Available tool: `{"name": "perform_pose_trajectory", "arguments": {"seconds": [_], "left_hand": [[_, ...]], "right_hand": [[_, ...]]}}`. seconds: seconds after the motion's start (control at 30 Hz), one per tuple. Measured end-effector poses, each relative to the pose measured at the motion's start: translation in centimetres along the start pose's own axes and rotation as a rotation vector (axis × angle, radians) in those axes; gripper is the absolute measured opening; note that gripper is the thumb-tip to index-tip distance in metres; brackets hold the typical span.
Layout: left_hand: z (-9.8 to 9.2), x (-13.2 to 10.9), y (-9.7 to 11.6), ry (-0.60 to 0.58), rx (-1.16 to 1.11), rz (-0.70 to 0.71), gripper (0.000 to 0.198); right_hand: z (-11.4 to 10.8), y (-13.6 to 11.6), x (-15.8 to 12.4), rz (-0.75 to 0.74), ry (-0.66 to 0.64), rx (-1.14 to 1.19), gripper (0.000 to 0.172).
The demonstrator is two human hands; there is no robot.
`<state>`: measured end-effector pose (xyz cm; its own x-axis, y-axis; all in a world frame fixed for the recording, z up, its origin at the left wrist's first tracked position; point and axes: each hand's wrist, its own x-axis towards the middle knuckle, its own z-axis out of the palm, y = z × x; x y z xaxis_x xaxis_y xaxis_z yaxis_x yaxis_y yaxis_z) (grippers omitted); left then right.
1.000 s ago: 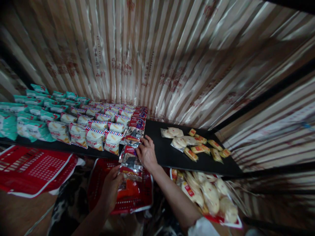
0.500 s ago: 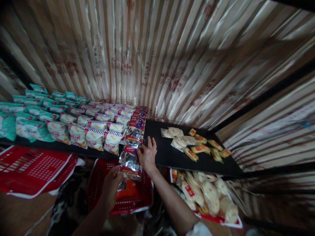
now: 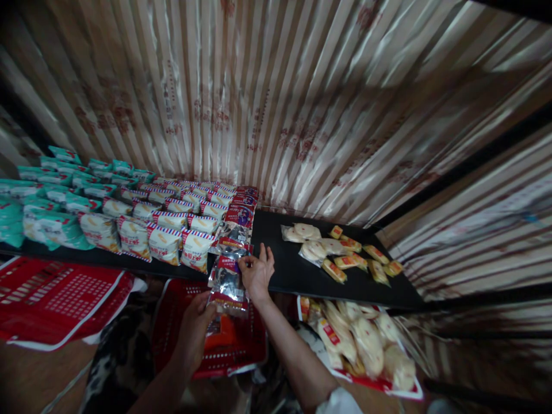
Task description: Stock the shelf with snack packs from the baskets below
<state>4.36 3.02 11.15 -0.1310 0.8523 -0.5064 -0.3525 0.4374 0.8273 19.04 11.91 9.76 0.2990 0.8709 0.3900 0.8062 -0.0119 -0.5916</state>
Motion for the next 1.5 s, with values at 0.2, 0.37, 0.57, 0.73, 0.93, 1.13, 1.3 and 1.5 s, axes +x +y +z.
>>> {"name": "perform_pose_trajectory", "arguments": {"seconds": [0.2, 0.37, 0.57, 0.73, 0.93, 1.13, 1.3, 1.5], "left_hand": [[0.2, 0.6, 0.0, 0.030, -0.130, 0.031, 0.027], [0.5, 1.7, 0.3, 0.096, -0.245, 0.026, 0.022], [1.0, 1.9, 0.0, 0.205, -0.317, 0.013, 0.018], [1.2, 2.0, -0.8, 0.231, -0.311, 0.021, 0.014], [1.1, 2.5, -0.2, 0.138, -0.294, 0.005, 0.010], [0.6, 2.4, 1.0, 0.094, -0.172, 0.002, 0.032], [0.2, 2.8, 1.8, 0.022, -0.028, 0.013, 0.044], [0.2, 3.2, 2.9, -0.031, 0.073, 0.014, 0.053]], "right_hand": [[1.1, 0.8, 0.0, 0.038, 0.035, 0.073, 0.020], [0.6, 0.5, 0.2, 0.008, 0.002, 0.087, 0.019], [0.4, -0.2, -0.1, 0.074, -0.009, 0.116, 0.019], [0.6, -0.2, -0.2, 0.107, 0.029, 0.159, 0.020], [0.6, 0.1, -0.2, 0.132, 0.017, 0.171, 0.019], [0.5, 0.1, -0.1, 0.114, 0.009, 0.173, 0.020], [0.8, 0.6, -0.2, 0.094, 0.034, 0.138, 0.018], [0.8, 0.6, -0.2, 0.094, 0.027, 0.082, 0.016]]}}
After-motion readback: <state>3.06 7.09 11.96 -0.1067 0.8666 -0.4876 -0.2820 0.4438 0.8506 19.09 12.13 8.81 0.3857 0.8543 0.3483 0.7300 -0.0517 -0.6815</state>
